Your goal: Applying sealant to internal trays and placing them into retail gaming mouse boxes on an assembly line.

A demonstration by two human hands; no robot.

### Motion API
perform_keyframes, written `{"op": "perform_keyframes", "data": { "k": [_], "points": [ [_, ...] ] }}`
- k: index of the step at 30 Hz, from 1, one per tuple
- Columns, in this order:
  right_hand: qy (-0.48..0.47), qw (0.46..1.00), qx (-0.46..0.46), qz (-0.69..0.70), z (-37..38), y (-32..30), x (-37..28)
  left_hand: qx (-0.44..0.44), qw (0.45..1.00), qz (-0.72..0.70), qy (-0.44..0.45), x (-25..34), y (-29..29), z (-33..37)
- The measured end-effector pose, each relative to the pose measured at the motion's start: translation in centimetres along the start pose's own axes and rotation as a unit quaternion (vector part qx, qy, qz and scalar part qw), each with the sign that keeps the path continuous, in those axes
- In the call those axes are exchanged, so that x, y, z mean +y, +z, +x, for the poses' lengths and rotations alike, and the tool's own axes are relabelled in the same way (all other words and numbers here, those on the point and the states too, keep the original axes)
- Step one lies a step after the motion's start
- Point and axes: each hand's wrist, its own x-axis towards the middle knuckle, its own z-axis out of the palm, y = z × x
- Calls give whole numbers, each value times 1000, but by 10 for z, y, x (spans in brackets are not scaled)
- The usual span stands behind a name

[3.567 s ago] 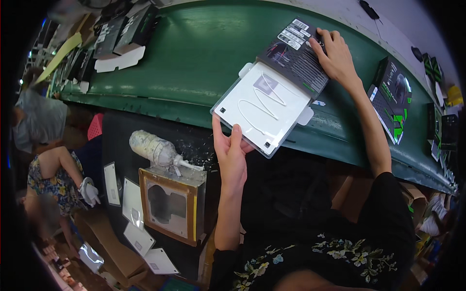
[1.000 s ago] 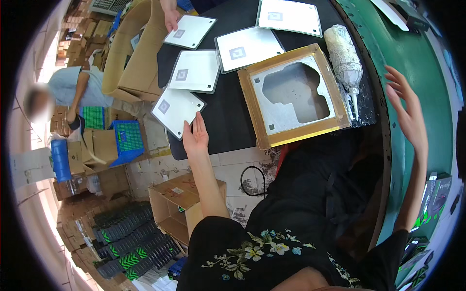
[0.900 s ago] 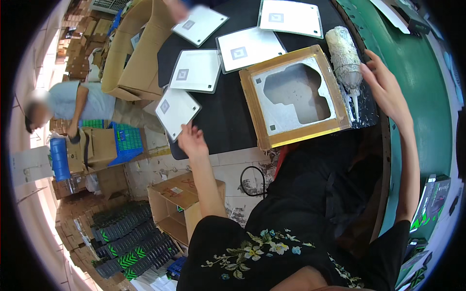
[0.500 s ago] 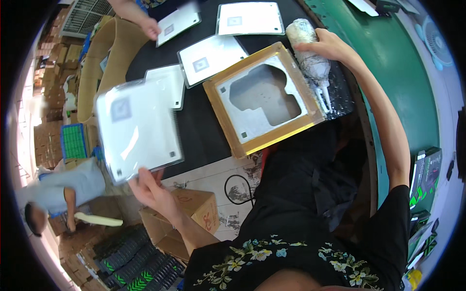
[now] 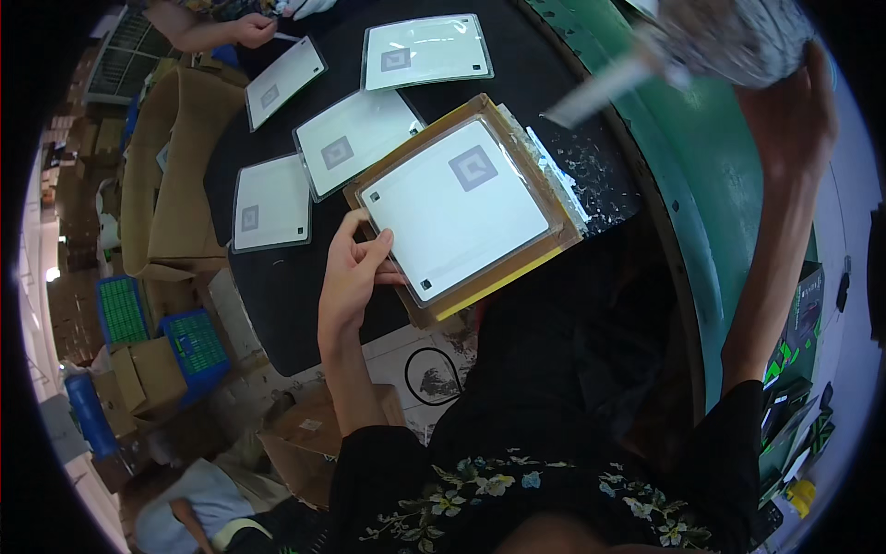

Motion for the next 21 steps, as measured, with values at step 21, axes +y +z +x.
{"op": "perform_keyframes", "data": {
  "k": [21],
  "points": [
    [43,975,-177,-124,-28,121,156,17,997,-76,-4,-13,4,8]
  ]
}}
